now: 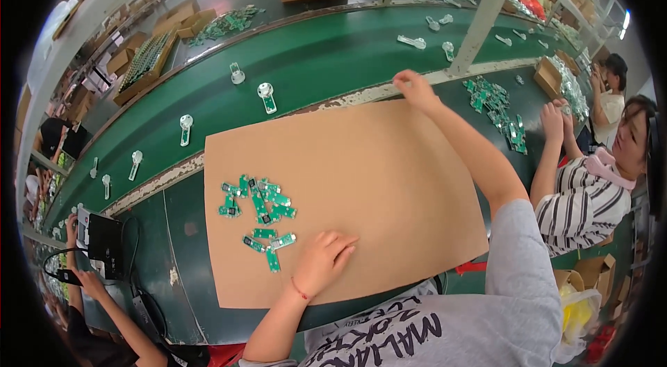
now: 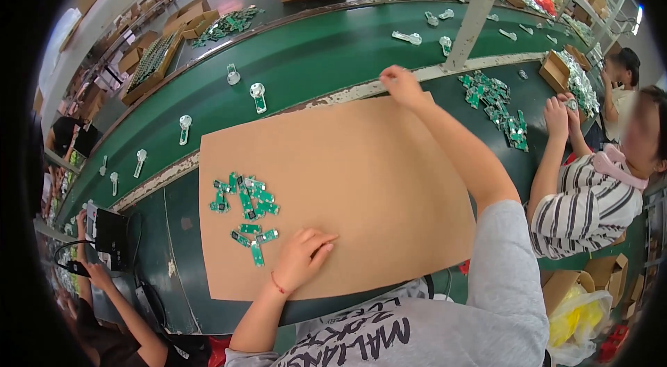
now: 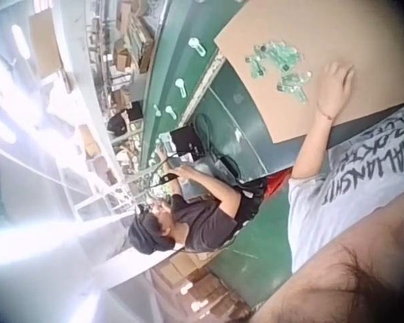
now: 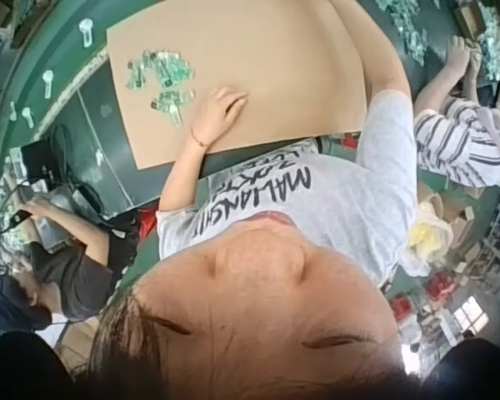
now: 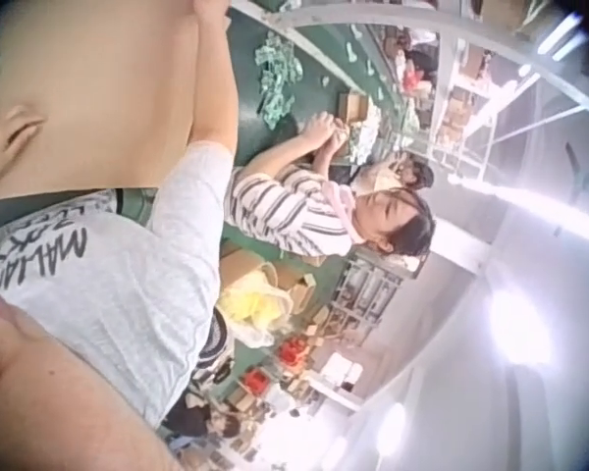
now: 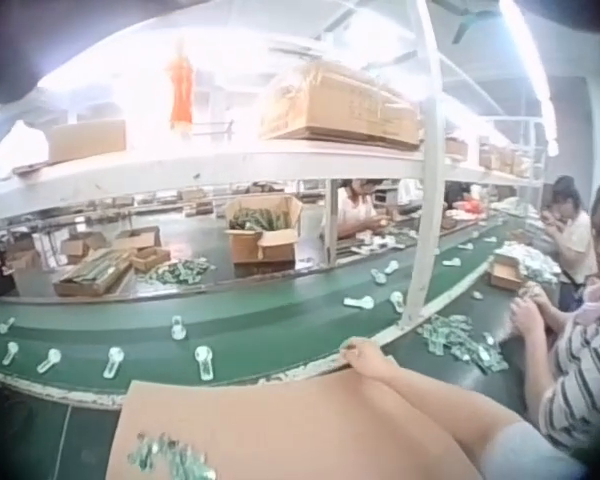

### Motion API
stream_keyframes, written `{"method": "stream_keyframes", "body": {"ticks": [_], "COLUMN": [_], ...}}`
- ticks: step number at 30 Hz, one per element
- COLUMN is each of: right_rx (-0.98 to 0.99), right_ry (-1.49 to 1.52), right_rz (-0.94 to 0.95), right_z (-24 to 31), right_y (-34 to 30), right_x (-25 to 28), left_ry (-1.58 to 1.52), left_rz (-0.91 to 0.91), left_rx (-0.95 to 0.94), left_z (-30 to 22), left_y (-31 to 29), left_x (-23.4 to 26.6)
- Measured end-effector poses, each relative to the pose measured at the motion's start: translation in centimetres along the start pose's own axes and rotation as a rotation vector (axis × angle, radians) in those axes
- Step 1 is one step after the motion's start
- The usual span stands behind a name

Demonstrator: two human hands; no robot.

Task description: The person assembles printed circuit boards into plastic housings by hand, placing them together on an industrial conveyor belt.

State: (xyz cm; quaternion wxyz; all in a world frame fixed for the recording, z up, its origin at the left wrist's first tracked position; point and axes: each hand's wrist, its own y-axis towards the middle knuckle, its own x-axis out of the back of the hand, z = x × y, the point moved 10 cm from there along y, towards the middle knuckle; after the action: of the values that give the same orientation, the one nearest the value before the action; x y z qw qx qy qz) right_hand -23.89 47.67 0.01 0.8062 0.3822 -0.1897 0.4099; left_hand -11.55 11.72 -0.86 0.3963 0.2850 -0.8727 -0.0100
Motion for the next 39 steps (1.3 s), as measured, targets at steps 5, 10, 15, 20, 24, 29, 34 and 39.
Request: {"method": "stream_keyframes", "body": {"ticks": [5, 10, 15, 20, 24, 29, 34, 39], "right_rx": [-0.153, -0.311, -0.203, 0.052, 0.312, 0.517, 0.546, 0.701], "right_ry": [-0.524, -0.731, -0.72, -0.556, -0.21, -0.096, -0.019, -0.069], "right_rz": [-0.164, -0.021, 0.062, 0.032, 0.256, 0.497, 0.808, 0.524], "right_z": [-7.2, -12.5, -19.9, -11.0, 3.4, 19.4, 22.9, 25.1], "right_y": [7.6, 12.4, 13.5, 11.8, 6.4, -6.8, -18.4, -22.5], "right_x": [3.2, 0.9, 2.4, -3.5, -9.8, -9.6, -9.2, -6.4], "left_ry": [-0.066, -0.102, -0.119, -0.114, -0.063, 0.001, 0.035, 0.101], "left_rz": [0.019, 0.017, -0.009, -0.028, -0.06, 0.011, -0.029, -0.208], "left_rx": [0.003, 0.018, -0.014, 0.038, 0.018, 0.037, -0.035, 0.11], "left_z": [1.0, 2.1, 1.5, 0.8, 1.2, 0.9, -2.1, 0.7], "left_y": [0.5, 0.3, 0.6, -1.1, -1.0, 0.3, -2.4, -7.1], "left_x": [-0.1, 0.1, 0.3, 0.0, -0.4, 0.2, 1.9, 5.0]}}
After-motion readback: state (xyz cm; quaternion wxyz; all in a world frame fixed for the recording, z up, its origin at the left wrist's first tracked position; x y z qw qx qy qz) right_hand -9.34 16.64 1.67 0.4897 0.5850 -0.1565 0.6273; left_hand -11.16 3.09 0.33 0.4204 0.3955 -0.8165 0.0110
